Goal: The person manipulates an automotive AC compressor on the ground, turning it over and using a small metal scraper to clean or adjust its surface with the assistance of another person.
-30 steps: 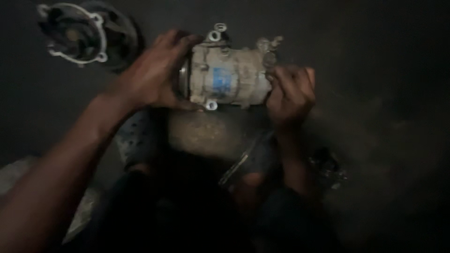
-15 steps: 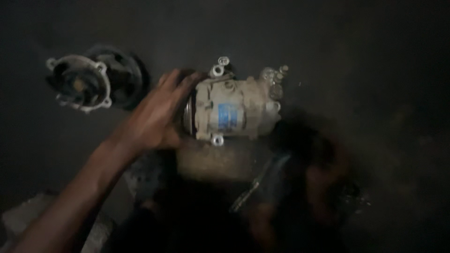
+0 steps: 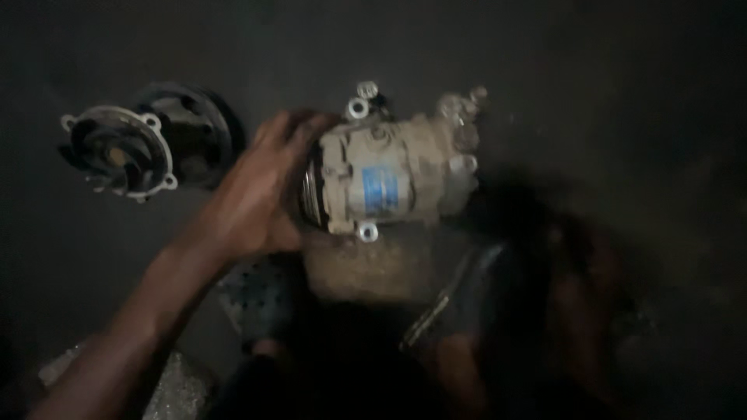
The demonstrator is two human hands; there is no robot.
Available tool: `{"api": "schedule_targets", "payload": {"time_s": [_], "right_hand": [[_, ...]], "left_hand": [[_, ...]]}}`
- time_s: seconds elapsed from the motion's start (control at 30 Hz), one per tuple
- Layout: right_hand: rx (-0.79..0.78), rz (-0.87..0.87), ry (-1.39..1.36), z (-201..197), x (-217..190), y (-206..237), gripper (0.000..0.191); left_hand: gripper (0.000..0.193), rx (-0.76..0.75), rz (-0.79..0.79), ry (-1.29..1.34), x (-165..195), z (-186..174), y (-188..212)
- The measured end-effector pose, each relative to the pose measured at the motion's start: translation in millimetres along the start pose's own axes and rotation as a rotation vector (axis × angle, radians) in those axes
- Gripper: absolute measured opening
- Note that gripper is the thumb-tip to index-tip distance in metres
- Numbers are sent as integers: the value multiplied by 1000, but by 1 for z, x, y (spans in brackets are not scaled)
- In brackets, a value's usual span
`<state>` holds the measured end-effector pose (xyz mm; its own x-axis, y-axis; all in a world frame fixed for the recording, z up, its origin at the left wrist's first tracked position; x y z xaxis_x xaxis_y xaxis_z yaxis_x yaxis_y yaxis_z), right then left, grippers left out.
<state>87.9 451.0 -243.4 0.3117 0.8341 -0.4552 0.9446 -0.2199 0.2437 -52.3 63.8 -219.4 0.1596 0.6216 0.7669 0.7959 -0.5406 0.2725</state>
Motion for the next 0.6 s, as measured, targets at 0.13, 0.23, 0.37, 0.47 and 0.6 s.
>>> {"api": "schedule_targets", "payload": {"time_s": [0.13,0.23,0.37,0.47,0.6], "right_hand": [[53,237,-359,-32,-9,19,30],[75,-57,-77,-66,-26,40,27],[46,-275,304,-142,-32,48,25],[-38,172,91,-175,-23,27,40],[-103,-136,285,-186,-92,19,39]], "left_hand": [[127,73,184,-116,0,4,7],[129,68,161,-135,0,6,14],[132,121,190,-146,10,3,23],[134,173,182,-158,16,-1,29],[132,212,245,-31,23,-7,37]]}}
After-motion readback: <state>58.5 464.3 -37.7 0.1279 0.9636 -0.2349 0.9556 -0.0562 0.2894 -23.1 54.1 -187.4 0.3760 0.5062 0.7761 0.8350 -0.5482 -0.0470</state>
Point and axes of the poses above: each hand's wrist, its own y-axis away from the middle knuckle, its own z-axis out of the palm, x = y × z, the point moved 4 cm from there along -y, towards the middle knuckle
